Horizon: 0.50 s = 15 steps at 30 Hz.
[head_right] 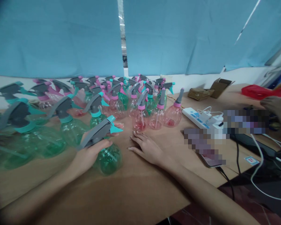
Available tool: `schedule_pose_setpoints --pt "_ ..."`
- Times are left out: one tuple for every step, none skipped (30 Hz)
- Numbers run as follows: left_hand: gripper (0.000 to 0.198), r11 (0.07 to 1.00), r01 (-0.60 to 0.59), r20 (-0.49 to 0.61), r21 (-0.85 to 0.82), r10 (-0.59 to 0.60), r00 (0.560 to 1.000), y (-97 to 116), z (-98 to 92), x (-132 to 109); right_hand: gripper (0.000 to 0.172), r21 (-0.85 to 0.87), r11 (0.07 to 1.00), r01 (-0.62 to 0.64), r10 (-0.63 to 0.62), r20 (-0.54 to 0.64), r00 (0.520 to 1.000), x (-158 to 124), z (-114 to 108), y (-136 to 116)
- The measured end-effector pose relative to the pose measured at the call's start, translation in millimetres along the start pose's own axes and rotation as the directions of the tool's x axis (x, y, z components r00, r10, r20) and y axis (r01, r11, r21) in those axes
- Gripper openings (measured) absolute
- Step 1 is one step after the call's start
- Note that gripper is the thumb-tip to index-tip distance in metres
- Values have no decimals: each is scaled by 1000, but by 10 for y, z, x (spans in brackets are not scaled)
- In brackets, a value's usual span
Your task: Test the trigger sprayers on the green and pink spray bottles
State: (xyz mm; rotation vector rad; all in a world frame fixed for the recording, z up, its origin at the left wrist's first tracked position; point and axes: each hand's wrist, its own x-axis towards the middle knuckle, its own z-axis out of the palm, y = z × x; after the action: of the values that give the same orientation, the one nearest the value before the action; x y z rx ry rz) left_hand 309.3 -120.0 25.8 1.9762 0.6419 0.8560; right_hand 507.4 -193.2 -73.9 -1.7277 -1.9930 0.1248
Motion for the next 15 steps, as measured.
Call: schedule_pose_setpoints --pt "16 1000 5 4 -16 -5 1000 8 2 1 57 -2 1000 -3 3 7 1000 0 -5 -1" --pt "17 1000 10 10 -30 -10 1000 16 4 2 57 -2 1000 -5 5 12 1000 0 -10 -3" --pt "18 999 13 15 -44 -13 1000 23 5 2 57 0 1000 -5 5 15 1000 0 -16 -5" --pt "19 998 14 16 -56 -13 1000 29 6 2 57 6 1000 -1 1 15 1000 0 -21 -7" --pt "19 998 14 19 -64 -12 1000 33 6 1 56 11 1000 3 -3 12 1000 0 -25 -8" --pt "18 998 12 18 -65 -11 1000 34 6 0 56 16 1000 7 -7 7 1000 0 -28 -8" --pt "16 998 9 14 -56 -8 1000 33 5 -2 55 17 1000 10 -10 5 1000 0 -29 -8" --pt "14 999 6 5 -33 -6 1000 31 3 -4 55 16 1000 11 -11 6 1000 1 -29 -6" --pt "10 1000 2 -9 -2 -2 1000 27 0 -6 56 13 1000 9 -9 8 1000 1 -28 -4" --pt "7 999 0 -25 33 1 1000 22 -3 -8 56 11 1000 7 -7 11 1000 2 -27 -1" --pt "4 998 -5 -42 62 7 999 18 -5 -10 57 10 1000 5 -5 13 1000 3 -25 1" --pt "3 996 -7 -54 84 12 998 13 -8 -13 57 12 1000 4 -4 15 1000 4 -23 4" --pt "3 995 -8 -61 95 14 998 9 -9 -15 57 14 1000 3 -3 16 1000 4 -22 5" --pt "3 995 -5 -65 95 12 998 5 -9 -19 57 17 1000 2 -3 15 1000 5 -21 6" --pt "3 996 3 -63 91 2 998 2 -7 -22 57 19 1000 2 -3 13 1000 6 -21 6"
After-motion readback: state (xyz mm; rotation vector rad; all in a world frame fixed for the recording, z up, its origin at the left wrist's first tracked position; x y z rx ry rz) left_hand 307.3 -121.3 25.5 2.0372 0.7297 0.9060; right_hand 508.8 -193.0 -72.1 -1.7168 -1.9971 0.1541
